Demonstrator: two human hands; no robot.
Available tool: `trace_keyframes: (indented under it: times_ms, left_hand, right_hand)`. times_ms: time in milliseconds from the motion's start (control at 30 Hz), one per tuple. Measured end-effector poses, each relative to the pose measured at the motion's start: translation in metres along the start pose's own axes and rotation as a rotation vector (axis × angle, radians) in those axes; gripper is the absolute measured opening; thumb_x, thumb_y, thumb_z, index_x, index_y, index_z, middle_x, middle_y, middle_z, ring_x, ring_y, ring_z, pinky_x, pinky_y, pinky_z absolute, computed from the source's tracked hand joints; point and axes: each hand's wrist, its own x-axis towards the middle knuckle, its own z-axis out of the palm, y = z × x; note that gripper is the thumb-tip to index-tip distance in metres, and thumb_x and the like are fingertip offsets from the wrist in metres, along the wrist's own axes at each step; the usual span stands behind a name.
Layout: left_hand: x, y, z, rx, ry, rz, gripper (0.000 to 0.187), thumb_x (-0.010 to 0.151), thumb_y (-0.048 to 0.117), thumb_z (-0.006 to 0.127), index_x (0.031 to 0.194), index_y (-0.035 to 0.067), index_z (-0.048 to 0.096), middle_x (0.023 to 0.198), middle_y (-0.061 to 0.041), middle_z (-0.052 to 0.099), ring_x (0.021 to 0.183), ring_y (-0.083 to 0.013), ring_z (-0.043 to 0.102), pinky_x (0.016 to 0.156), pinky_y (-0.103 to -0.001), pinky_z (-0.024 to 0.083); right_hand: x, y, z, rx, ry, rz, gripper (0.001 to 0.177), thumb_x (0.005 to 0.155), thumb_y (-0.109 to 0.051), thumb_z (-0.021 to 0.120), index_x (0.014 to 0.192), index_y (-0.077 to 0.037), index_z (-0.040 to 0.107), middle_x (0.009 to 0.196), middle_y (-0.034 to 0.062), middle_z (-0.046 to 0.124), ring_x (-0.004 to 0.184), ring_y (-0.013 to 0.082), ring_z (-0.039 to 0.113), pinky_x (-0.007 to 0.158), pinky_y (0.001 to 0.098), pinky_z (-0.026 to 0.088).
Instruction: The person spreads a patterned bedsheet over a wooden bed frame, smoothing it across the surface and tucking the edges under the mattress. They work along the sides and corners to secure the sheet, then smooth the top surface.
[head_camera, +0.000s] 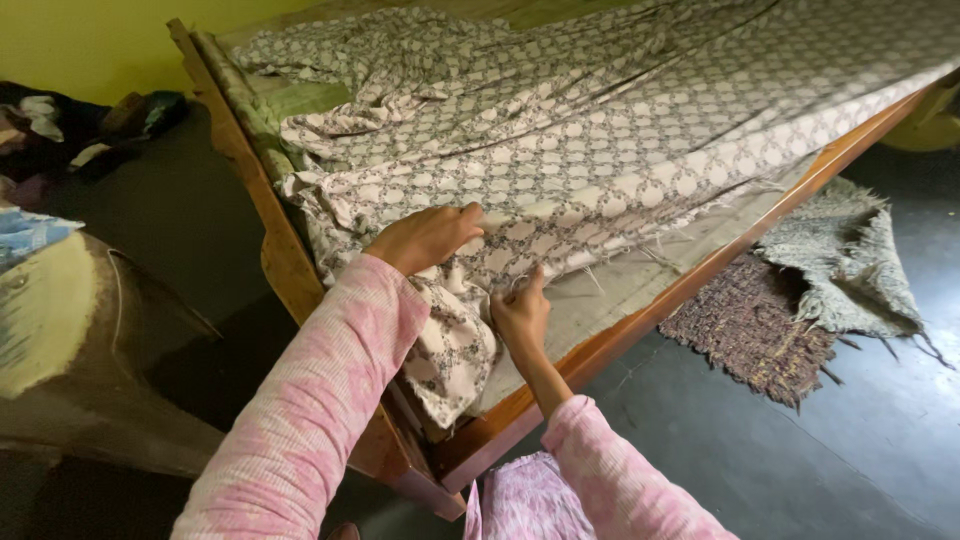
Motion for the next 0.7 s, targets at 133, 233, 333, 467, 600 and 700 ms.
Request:
trace_keyframes:
  times_ms: [133, 233, 333, 467, 600, 700]
  left_hand:
    - [-0.004, 0.038, 0.023, -0.245, -0.350, -0.133, 0.038, 0.106, 0.048, 0.052, 0.121, 0.013, 0.059, 0.085, -0.013, 0.071, 0.072, -0.0240, 0.069, 0.072, -0.040, 0.059]
    - [-0.036, 0.079, 0.081, 0.103, -0.096, 0.297, 0.020, 0.104, 0.013, 0.049, 0.121, 0.007, 0.056, 0.091, -0.013, 0.072, 0.073, -0.0265, 0.074, 0.063, -0.039, 0.061]
    - [-0.048, 0.088, 0.112, 0.328, 0.005, 0.310, 0.014, 0.102, 0.011, 0.055, 0.116, 0.010, 0.056, 0.087, -0.009, 0.071, 0.076, -0.0266, 0.075, 0.063, -0.039, 0.060]
    - [-0.066, 0.092, 0.121, 0.324, 0.140, 0.262, 0.023, 0.095, 0.013, 0.061, 0.117, 0.010, 0.057, 0.094, -0.008, 0.068, 0.080, -0.0269, 0.072, 0.061, -0.037, 0.059]
    - [-0.094, 0.092, 0.126, 0.350, 0.202, 0.173, 0.031, 0.088, 0.012, 0.064, 0.119, 0.010, 0.059, 0.108, -0.008, 0.063, 0.102, -0.0251, 0.065, 0.076, -0.035, 0.058]
    - [-0.104, 0.096, 0.136, 0.322, 0.172, 0.068, 0.041, 0.084, 0.011, 0.065, 0.124, 0.009, 0.059, 0.115, -0.010, 0.061, 0.108, -0.0275, 0.062, 0.082, -0.037, 0.057]
  right_hand:
    - [0.026, 0.041, 0.043, 0.616, -0.161, 0.255, 0.068, 0.088, -0.012, 0.070, 0.145, -0.002, 0.035, 0.089, 0.0115, 0.065, 0.077, 0.0236, 0.063, 0.067, 0.0403, 0.053]
    - [0.025, 0.103, 0.072, 0.975, -0.426, 0.335, 0.056, 0.093, -0.014, 0.065, 0.142, -0.005, 0.038, 0.098, 0.0102, 0.064, 0.088, 0.0228, 0.063, 0.076, 0.0403, 0.053]
    - [-0.002, 0.172, 0.089, 1.096, -0.481, 0.222, 0.045, 0.098, -0.015, 0.060, 0.139, -0.008, 0.041, 0.106, 0.0089, 0.063, 0.099, 0.0219, 0.063, 0.085, 0.0404, 0.053]
    - [-0.044, 0.200, 0.108, 1.183, -0.439, 0.038, 0.031, 0.105, -0.017, 0.054, 0.135, -0.012, 0.046, 0.117, 0.0071, 0.062, 0.114, 0.0208, 0.063, 0.097, 0.0405, 0.052]
    - [-0.089, 0.170, 0.100, 0.599, -0.336, -0.329, 0.035, 0.104, -0.016, 0.054, 0.138, -0.010, 0.050, 0.124, 0.0113, 0.059, 0.119, 0.0280, 0.057, 0.100, 0.0448, 0.048]
    - [-0.113, 0.121, 0.077, 1.346, -0.387, 0.282, 0.025, 0.103, -0.023, 0.057, 0.125, -0.009, 0.057, 0.115, 0.0109, 0.065, 0.106, 0.0284, 0.063, 0.094, 0.0444, 0.052]
